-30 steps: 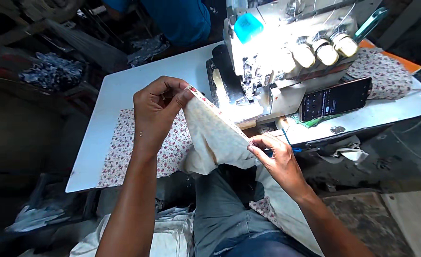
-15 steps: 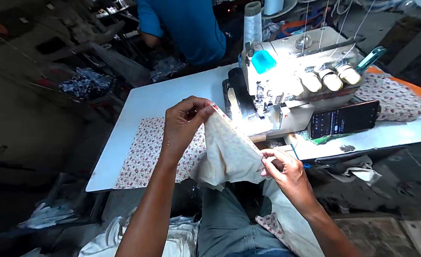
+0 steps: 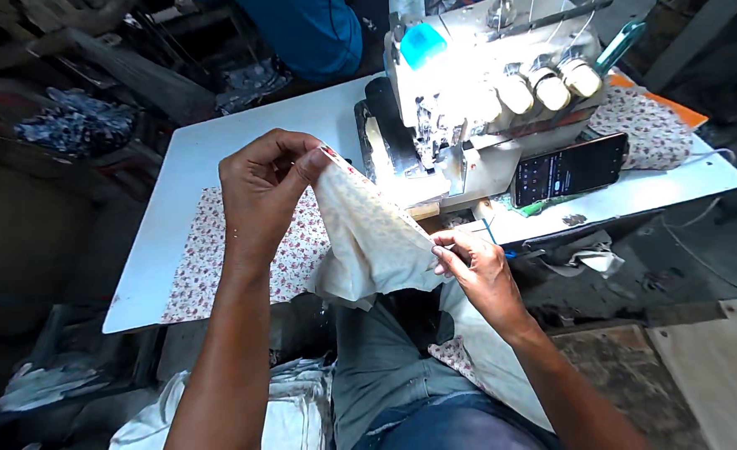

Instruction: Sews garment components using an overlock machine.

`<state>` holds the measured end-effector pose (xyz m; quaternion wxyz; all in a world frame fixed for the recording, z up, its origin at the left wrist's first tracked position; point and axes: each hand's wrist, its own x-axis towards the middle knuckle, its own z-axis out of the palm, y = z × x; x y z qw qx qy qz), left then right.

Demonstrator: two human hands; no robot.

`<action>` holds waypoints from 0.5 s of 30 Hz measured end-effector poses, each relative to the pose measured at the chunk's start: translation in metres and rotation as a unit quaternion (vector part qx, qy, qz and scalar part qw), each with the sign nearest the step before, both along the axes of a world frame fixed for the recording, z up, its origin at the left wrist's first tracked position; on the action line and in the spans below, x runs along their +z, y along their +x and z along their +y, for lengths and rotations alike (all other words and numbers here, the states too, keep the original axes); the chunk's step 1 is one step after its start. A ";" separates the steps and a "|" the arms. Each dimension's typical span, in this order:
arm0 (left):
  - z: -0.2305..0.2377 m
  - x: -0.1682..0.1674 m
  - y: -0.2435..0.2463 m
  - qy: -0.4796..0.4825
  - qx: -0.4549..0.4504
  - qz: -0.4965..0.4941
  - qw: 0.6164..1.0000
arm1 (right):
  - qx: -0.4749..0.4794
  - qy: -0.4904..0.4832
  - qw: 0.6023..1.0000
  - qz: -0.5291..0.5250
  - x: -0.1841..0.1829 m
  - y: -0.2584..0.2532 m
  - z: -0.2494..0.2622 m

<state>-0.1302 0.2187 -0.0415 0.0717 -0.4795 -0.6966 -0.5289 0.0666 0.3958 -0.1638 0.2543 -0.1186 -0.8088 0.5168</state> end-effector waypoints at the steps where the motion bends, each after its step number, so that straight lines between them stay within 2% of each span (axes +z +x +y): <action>1: 0.000 0.000 0.000 -0.001 0.001 0.000 1.000 | 0.000 0.005 1.000 0.005 0.000 0.000 0.000; 11: -0.005 -0.002 0.003 0.009 -0.011 -0.010 1.000 | -0.042 0.078 0.996 0.027 0.000 -0.001 -0.001; 15: -0.011 -0.002 0.007 -0.034 -0.037 -0.095 0.994 | -0.059 0.097 0.993 0.039 -0.001 -0.002 0.000</action>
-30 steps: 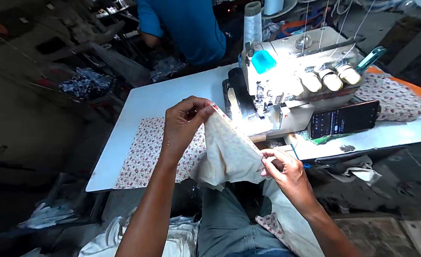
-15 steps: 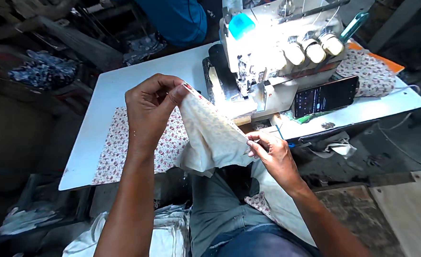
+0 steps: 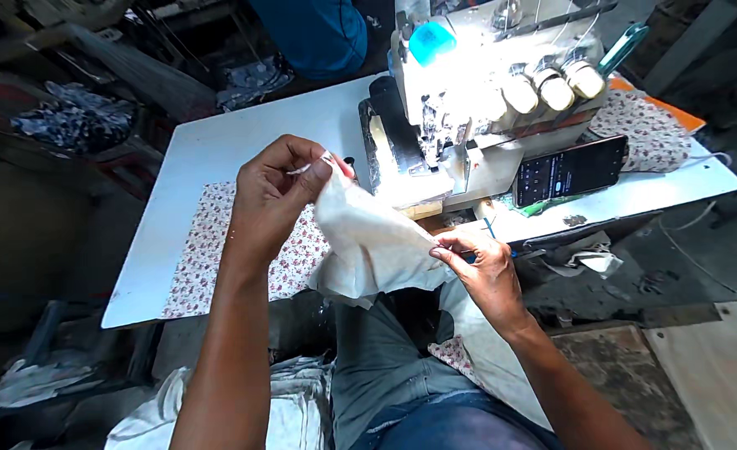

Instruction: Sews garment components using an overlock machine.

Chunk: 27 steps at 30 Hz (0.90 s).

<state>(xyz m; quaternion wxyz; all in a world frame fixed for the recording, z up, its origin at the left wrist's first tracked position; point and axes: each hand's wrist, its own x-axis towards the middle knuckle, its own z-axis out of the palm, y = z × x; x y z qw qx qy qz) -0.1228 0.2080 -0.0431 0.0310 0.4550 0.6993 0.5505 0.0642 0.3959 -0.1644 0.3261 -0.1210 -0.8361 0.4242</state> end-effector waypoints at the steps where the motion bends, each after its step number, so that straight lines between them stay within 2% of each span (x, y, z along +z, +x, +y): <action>1: -0.001 0.000 0.001 -0.002 0.008 -0.015 1.000 | 0.001 0.011 1.000 0.010 -0.001 0.000 0.001; 4: -0.003 -0.005 -0.005 -0.009 0.038 -0.017 0.999 | 0.036 0.015 0.999 0.023 0.001 0.001 0.002; 7: -0.002 -0.008 -0.003 0.000 0.069 -0.062 0.996 | 0.064 -0.013 0.998 0.005 0.004 0.002 -0.004; 11: -0.001 -0.019 -0.003 0.022 0.096 -0.053 0.994 | 0.067 -0.002 0.998 -0.004 0.006 0.005 -0.010; 13: 0.000 -0.016 -0.003 0.025 0.117 -0.010 0.993 | 0.095 -0.017 0.995 0.002 0.008 0.007 -0.013; 16: 0.011 0.007 -0.013 0.017 0.105 0.111 0.988 | 0.140 -0.065 0.988 0.027 0.021 0.015 -0.020; 19: 0.044 0.022 -0.033 -0.024 0.067 0.184 0.980 | 0.126 -0.114 0.984 0.058 0.030 0.015 -0.020; 23: 0.090 -0.020 -0.051 -0.159 0.067 0.178 0.969 | 0.097 -0.200 0.974 -0.042 -0.004 0.016 -0.009; 25: 0.099 -0.040 -0.041 -0.167 0.089 0.193 0.963 | 0.090 -0.206 0.972 -0.071 -0.021 0.022 -0.006; 27: 0.099 -0.046 -0.020 -0.167 0.122 0.219 0.953 | 0.103 -0.224 0.966 -0.080 -0.026 0.029 -0.008</action>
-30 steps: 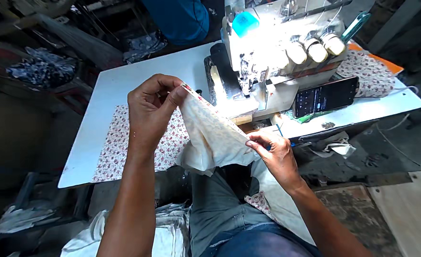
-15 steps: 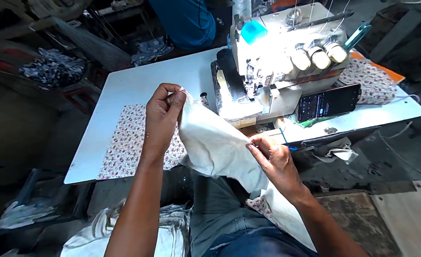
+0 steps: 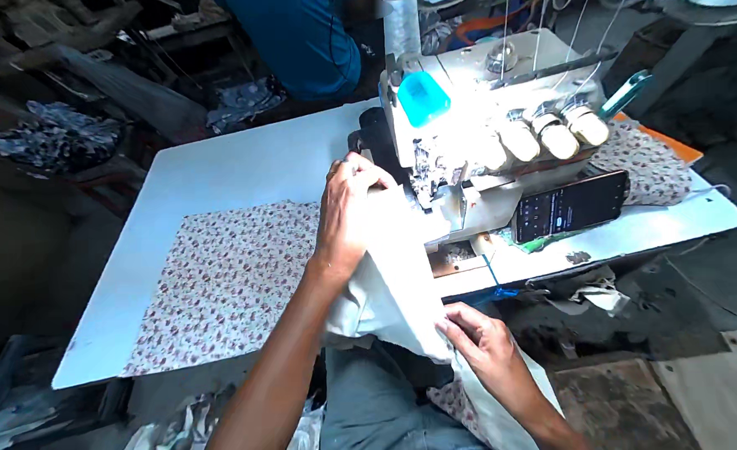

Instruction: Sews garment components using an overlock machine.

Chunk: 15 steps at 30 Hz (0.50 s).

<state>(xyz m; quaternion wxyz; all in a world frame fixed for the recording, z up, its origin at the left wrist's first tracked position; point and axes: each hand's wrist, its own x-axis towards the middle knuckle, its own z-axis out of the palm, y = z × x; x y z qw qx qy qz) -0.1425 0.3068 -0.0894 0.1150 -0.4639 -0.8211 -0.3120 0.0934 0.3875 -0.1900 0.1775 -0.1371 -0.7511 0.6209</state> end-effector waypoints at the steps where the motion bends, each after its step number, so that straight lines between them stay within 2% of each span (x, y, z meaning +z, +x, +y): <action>1: -0.003 0.003 0.012 -0.012 0.008 0.026 1.000 | 0.008 -0.009 1.000 0.002 0.000 0.002 -0.001; 3: -0.003 0.006 0.024 -0.031 0.025 0.061 0.997 | 0.024 -0.020 0.999 0.010 0.002 0.003 -0.001; 8: -0.013 -0.015 0.042 -0.055 0.085 0.102 0.990 | 0.031 -0.001 1.000 -0.003 0.002 0.016 -0.004; 12: -0.023 -0.033 0.075 -0.051 0.088 0.086 0.991 | 0.039 -0.022 0.998 -0.042 0.007 0.034 -0.004; 15: -0.014 -0.042 0.084 -0.047 0.081 0.112 0.989 | 0.024 -0.029 0.998 -0.044 0.006 0.042 -0.002</action>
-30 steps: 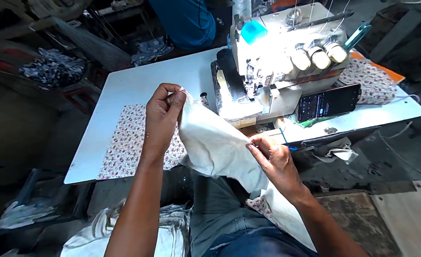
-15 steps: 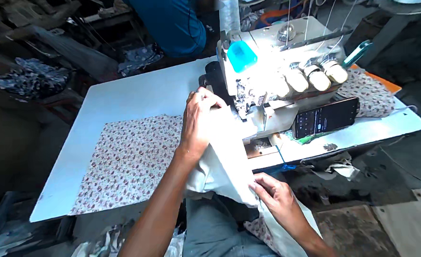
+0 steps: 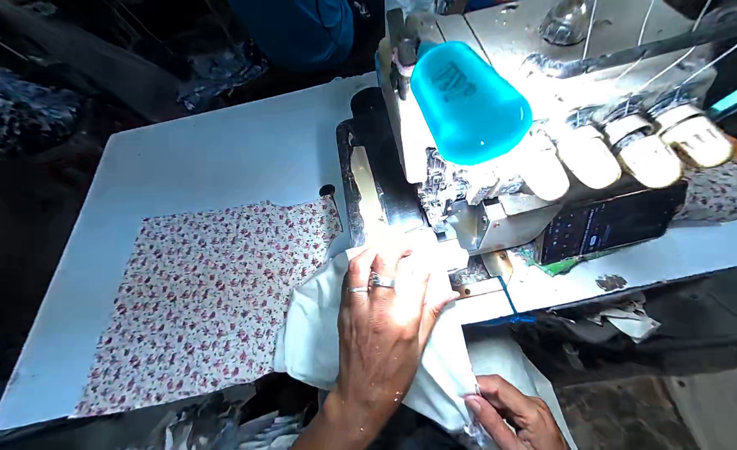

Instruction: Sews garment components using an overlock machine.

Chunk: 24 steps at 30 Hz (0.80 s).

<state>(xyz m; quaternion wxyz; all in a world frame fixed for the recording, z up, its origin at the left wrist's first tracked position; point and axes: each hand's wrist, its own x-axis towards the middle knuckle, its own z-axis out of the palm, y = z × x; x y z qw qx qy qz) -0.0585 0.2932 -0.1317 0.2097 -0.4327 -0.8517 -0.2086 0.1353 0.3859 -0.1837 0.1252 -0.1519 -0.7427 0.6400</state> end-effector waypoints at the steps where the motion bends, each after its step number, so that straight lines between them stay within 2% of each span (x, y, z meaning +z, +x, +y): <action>1: 0.005 0.000 0.001 -0.003 -0.002 0.005 1.000 | -0.008 -0.001 1.000 0.001 -0.001 0.001 0.001; 6: 0.019 0.003 -0.002 -0.017 -0.011 0.007 1.000 | -0.030 -0.002 0.999 0.029 0.000 0.002 0.008; 9: 0.016 0.013 -0.020 0.025 -0.041 -0.051 0.998 | -0.036 0.016 0.998 0.049 -0.001 -0.005 0.010; 12: 0.019 0.027 -0.053 0.035 -0.068 -0.111 0.991 | -0.046 0.051 0.993 0.096 -0.003 -0.025 0.015; 17: 0.033 0.041 -0.091 -0.005 -0.056 -0.128 0.990 | -0.064 0.090 0.984 0.141 0.010 -0.069 0.028; 21: 0.055 0.036 -0.134 0.029 -0.037 -0.129 0.991 | -0.069 0.094 0.985 0.125 0.025 -0.094 0.043; 24: 0.039 0.036 -0.133 0.097 -0.001 -0.216 0.972 | -0.071 0.109 0.988 0.080 0.033 -0.096 0.046</action>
